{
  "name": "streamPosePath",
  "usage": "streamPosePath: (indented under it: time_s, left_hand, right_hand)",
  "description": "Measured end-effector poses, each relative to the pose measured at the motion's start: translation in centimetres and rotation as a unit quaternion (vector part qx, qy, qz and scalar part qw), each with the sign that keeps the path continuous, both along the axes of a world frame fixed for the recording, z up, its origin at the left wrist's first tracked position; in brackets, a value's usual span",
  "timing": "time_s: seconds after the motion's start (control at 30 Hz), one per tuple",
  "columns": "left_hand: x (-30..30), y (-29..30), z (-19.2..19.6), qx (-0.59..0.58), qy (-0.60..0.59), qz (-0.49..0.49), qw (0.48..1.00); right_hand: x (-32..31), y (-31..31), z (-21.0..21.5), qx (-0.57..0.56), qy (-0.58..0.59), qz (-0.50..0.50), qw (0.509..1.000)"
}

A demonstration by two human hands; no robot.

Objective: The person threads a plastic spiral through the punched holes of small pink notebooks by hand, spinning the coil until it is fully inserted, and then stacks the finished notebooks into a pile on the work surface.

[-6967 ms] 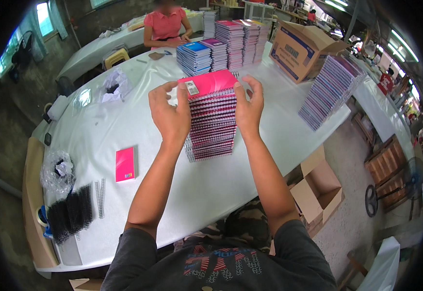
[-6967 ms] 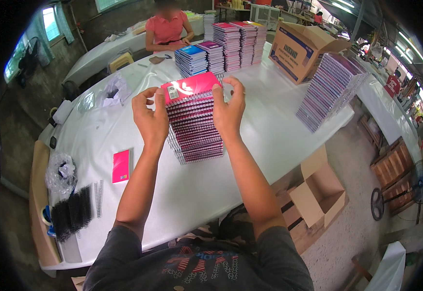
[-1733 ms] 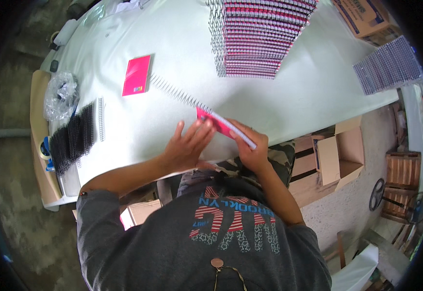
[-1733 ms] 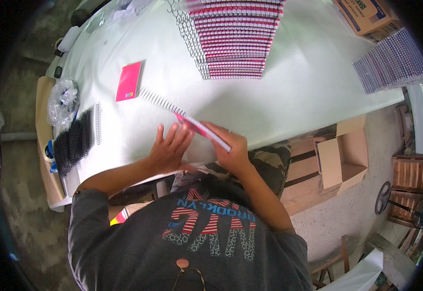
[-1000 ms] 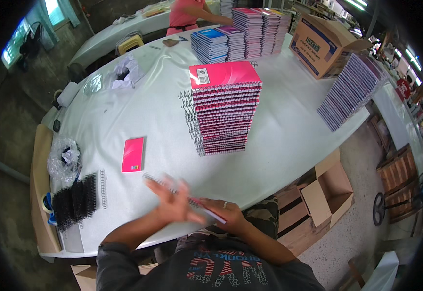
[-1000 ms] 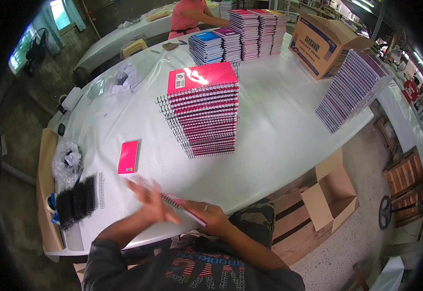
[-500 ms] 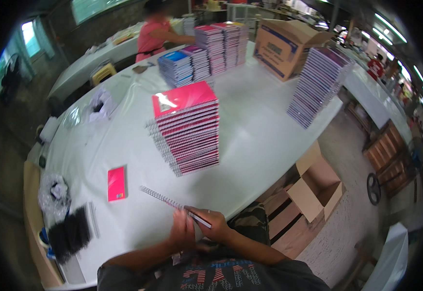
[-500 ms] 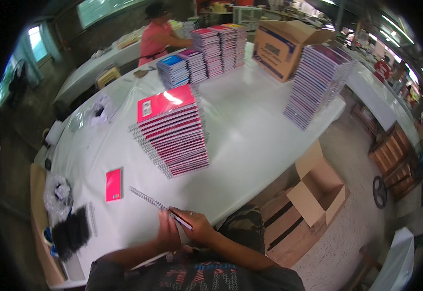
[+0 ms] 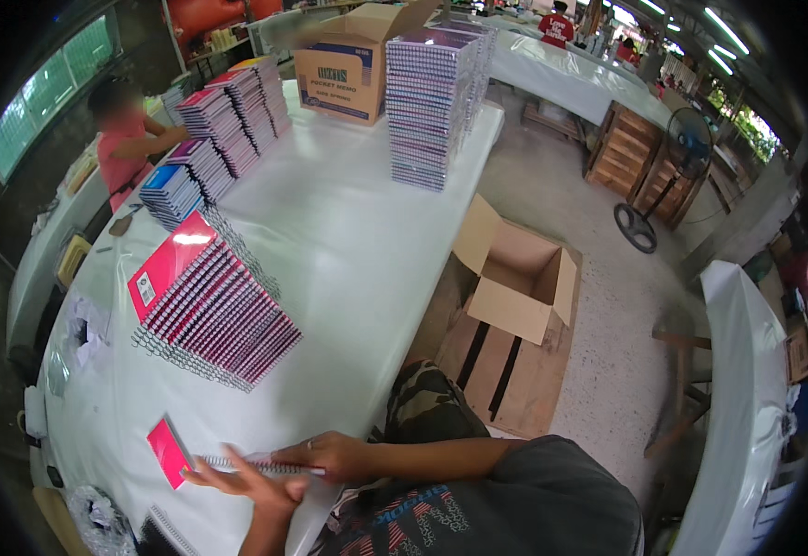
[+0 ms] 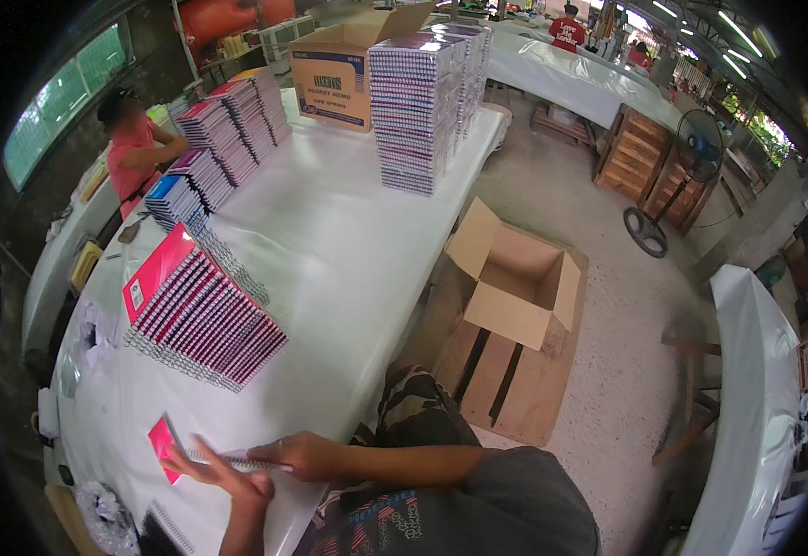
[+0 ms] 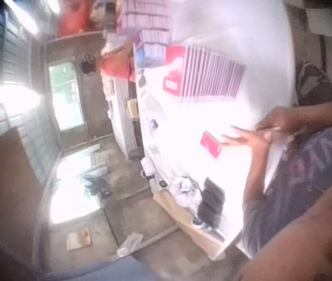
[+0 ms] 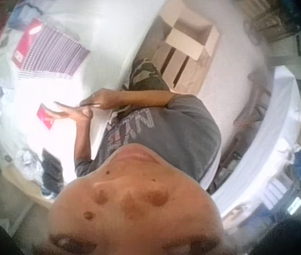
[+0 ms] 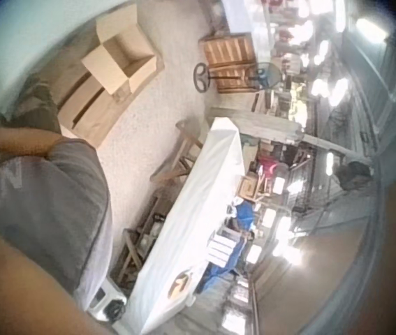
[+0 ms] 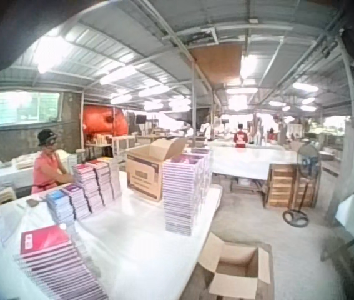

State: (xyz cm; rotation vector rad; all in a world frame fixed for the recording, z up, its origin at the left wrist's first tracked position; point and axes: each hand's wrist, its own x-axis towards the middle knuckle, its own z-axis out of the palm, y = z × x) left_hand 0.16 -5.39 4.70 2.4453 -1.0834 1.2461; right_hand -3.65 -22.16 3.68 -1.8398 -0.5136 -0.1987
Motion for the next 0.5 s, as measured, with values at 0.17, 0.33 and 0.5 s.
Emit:
streamPosePath:
  time_s: [0.17,0.33,0.5]
  left_hand:
    - [-1.8,-0.1,-7.5,0.034,0.150,-0.202,0.967]
    - [-1.7,-3.0,2.1,-0.103,0.339,-0.218,0.909]
    - [0.2,-2.4,5.0,-0.137,0.606,-0.242,0.745]
  right_hand:
    - [0.3,-1.3,0.6,0.039,-0.040,-0.041,0.998]
    - [-0.2,-0.8,2.0,0.096,-0.099,0.063,0.989]
    - [-1.1,-2.0,7.5,-0.148,-0.099,-0.103,0.979]
